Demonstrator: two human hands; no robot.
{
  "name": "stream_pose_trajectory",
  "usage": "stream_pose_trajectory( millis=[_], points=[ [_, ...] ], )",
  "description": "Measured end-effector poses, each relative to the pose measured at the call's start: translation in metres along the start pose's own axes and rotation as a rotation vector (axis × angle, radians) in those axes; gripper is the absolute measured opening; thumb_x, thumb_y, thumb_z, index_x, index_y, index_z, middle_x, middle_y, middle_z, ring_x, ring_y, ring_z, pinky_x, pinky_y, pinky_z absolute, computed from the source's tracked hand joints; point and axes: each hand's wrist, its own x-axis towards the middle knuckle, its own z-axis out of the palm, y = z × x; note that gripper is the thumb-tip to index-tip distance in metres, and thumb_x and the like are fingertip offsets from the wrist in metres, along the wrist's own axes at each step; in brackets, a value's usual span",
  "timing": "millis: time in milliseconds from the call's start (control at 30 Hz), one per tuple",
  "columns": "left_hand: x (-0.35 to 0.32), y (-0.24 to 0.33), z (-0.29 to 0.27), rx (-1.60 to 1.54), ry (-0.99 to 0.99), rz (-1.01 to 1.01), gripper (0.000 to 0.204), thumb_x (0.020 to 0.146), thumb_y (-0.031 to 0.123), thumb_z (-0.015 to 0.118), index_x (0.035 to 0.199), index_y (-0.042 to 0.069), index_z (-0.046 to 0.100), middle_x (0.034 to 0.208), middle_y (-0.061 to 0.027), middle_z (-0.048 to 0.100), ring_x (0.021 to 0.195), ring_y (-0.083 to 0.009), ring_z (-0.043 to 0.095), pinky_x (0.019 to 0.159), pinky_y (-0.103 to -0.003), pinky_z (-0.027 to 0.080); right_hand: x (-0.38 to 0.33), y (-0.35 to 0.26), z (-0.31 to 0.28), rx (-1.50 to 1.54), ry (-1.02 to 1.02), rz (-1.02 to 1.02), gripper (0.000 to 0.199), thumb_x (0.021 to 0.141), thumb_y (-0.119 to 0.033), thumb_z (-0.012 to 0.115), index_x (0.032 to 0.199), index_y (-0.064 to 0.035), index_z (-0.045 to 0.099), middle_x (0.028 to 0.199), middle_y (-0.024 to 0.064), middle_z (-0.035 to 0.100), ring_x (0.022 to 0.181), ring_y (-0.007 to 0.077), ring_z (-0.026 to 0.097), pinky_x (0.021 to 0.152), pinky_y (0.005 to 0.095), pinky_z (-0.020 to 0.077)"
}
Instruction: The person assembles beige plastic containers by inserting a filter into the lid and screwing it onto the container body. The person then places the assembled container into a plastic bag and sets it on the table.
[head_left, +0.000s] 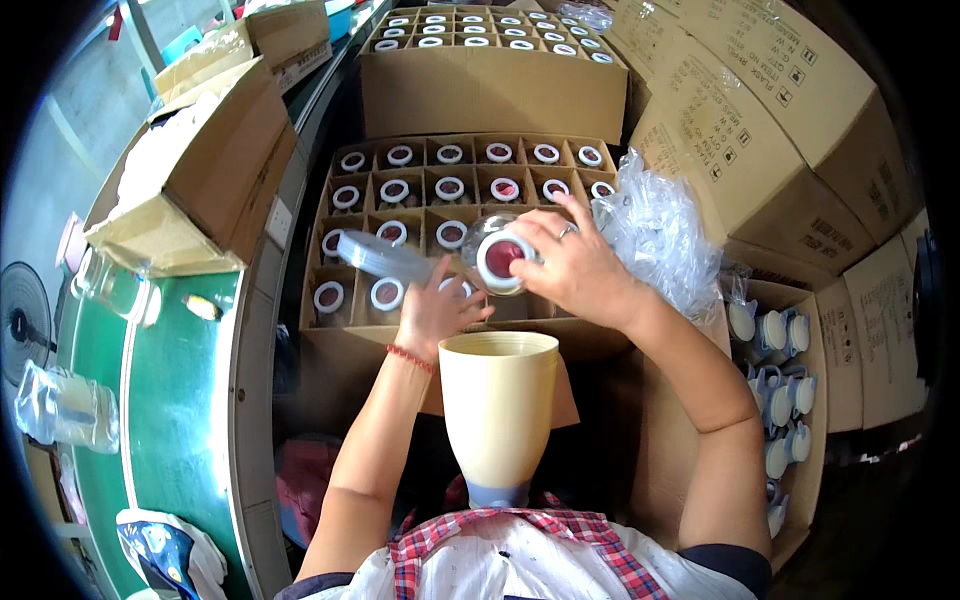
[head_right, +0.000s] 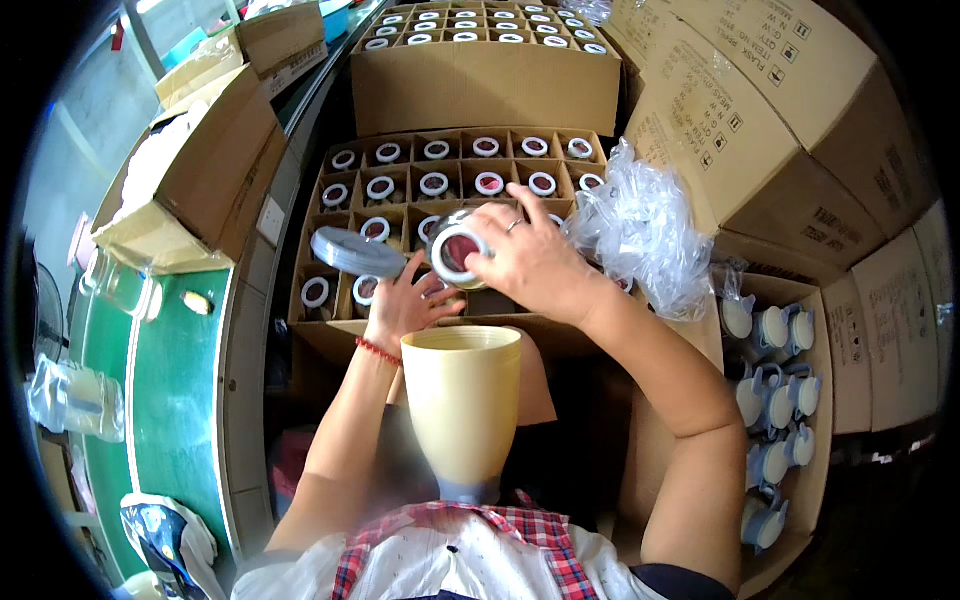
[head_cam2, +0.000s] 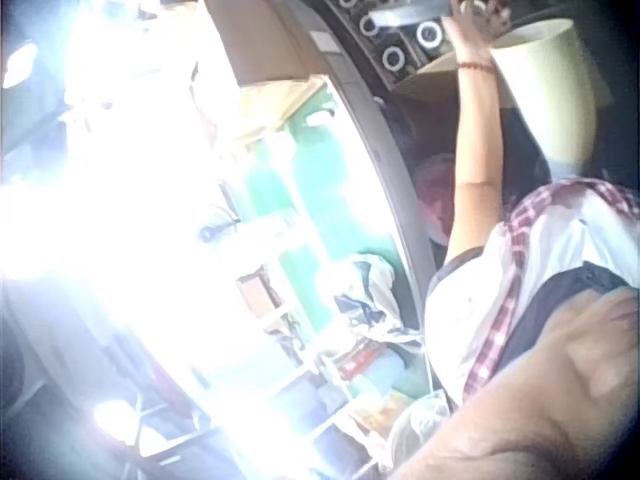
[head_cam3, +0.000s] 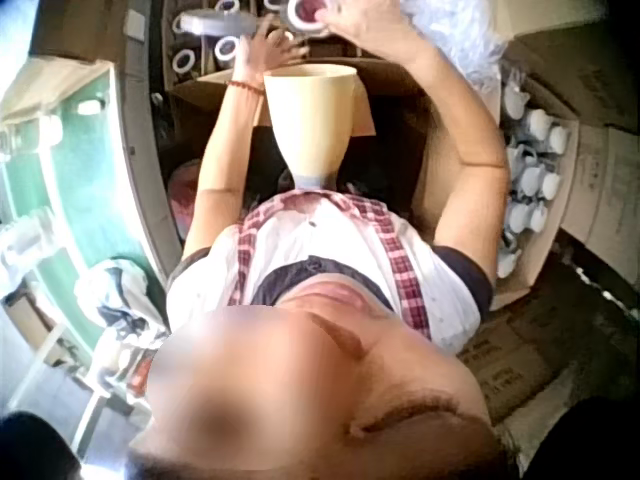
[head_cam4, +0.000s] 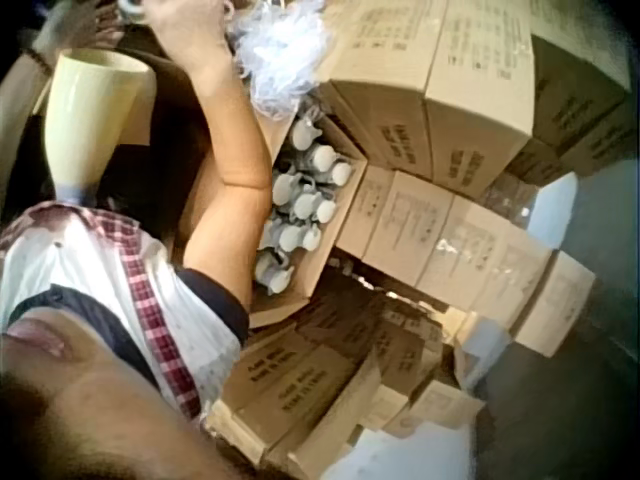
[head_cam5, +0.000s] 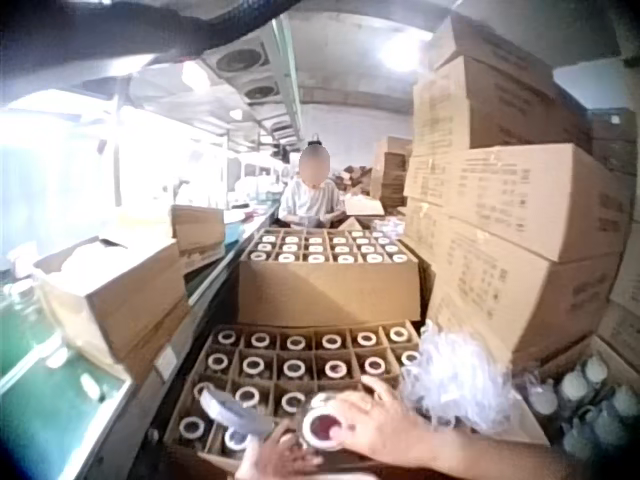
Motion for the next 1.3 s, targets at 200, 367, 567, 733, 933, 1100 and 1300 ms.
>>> stream_pose_trajectory(
  millis=[200, 367, 567, 733, 933, 1100, 1300],
  points=[
    [0.01, 0.01, 0.014, -0.147, -0.147, 0.101, 0.053, 0.101, 0.039, 0.026, 0.129, 0.0, 0.048, 0.128, -0.0175, 0.056, 0.116, -0.0321, 0.054, 0.1, -0.045, 0.044, -0.002, -0.029, 0.003, 0.262, 0.023, -0.079, 0.032, 0.079, -0.011, 0.06, 0.111, -0.0126, 0.058, 0.123, 0.0076, 0.058, 0.114, 0.0249, 0.055, 0.103, 0.0487, 0.0386],
    [0.032, -0.001, -0.038, 0.336, -0.148, 0.408, 0.046, 0.095, 0.033, 0.048, 0.129, 0.003, 0.048, 0.126, -0.0136, 0.058, 0.114, -0.0225, 0.056, 0.1, -0.039, 0.043, -0.001, -0.001, 0.037, 1.006, 0.005, 0.744, 0.05, 0.09, -0.022, 0.063, 0.134, -0.0085, 0.044, 0.131, 0.013, 0.055, 0.113, 0.0274, 0.058, 0.096, 0.0397, 0.0454],
    [0.008, 0.0, 0.004, -0.032, -0.151, 0.206, 0.055, 0.099, 0.044, 0.044, 0.138, 0.006, 0.041, 0.135, -0.009, 0.05, 0.122, -0.0239, 0.05, 0.104, -0.039, 0.04, -0.018, 0.027, 0.115, 1.757, -0.29, 1.15, 0.06, 0.094, -0.051, 0.053, 0.135, -0.01, 0.042, 0.121, 0.0081, 0.055, 0.105, 0.0202, 0.057, 0.085, 0.0363, 0.051],
    [0.0, -0.004, -0.018, 0.186, -0.078, 0.183, 0.061, 0.099, 0.045, 0.043, 0.146, 0.007, 0.032, 0.14, -0.0106, 0.045, 0.125, -0.0231, 0.048, 0.104, -0.039, 0.041, -0.03, 0.023, 0.107, 1.84, -0.355, 0.961, 0.064, 0.09, -0.051, 0.059, 0.137, -0.0103, 0.043, 0.111, 0.0024, 0.056, 0.094, 0.0122, 0.059, 0.079, 0.0333, 0.053],
    [-0.03, -0.001, -0.018, 0.402, -0.071, 0.176, 0.065, 0.099, 0.045, 0.037, 0.147, 0.004, 0.026, 0.142, -0.0135, 0.045, 0.12, -0.0254, 0.051, 0.096, -0.041, 0.044, -0.037, 0.017, 0.075, 1.761, -0.515, 0.764, 0.073, 0.084, -0.03, 0.071, 0.144, -0.0053, 0.036, 0.118, 0.0021, 0.053, 0.103, 0.0121, 0.052, 0.094, 0.0284, 0.0452],
    [-0.042, 0.011, -0.045, 0.218, 0.026, 0.237, 0.059, 0.101, 0.034, 0.034, 0.145, -0.004, 0.023, 0.143, -0.0194, 0.04, 0.122, -0.0298, 0.051, 0.09, -0.042, 0.052, -0.03, 0.005, 0.056, 1.572, -0.84, 0.458, 0.069, 0.083, -0.011, 0.07, 0.143, -0.0053, 0.037, 0.121, 0.0044, 0.056, 0.11, 0.0124, 0.052, 0.097, 0.0278, 0.0422],
    [-0.054, 0.022, -0.061, 0.117, 0.22, 0.358, 0.037, 0.095, 0.013, 0.038, 0.13, 0.004, 0.045, 0.114, -0.0124, 0.061, 0.092, -0.0235, 0.066, 0.065, -0.035, 0.058, -0.007, 0.005, 0.052, 1.337, -1.076, 0.214, 0.052, 0.083, -0.032, 0.069, 0.124, -0.0031, 0.057, 0.114, 0.0126, 0.064, 0.107, 0.0211, 0.06, 0.092, 0.0327, 0.0473]
  ],
)
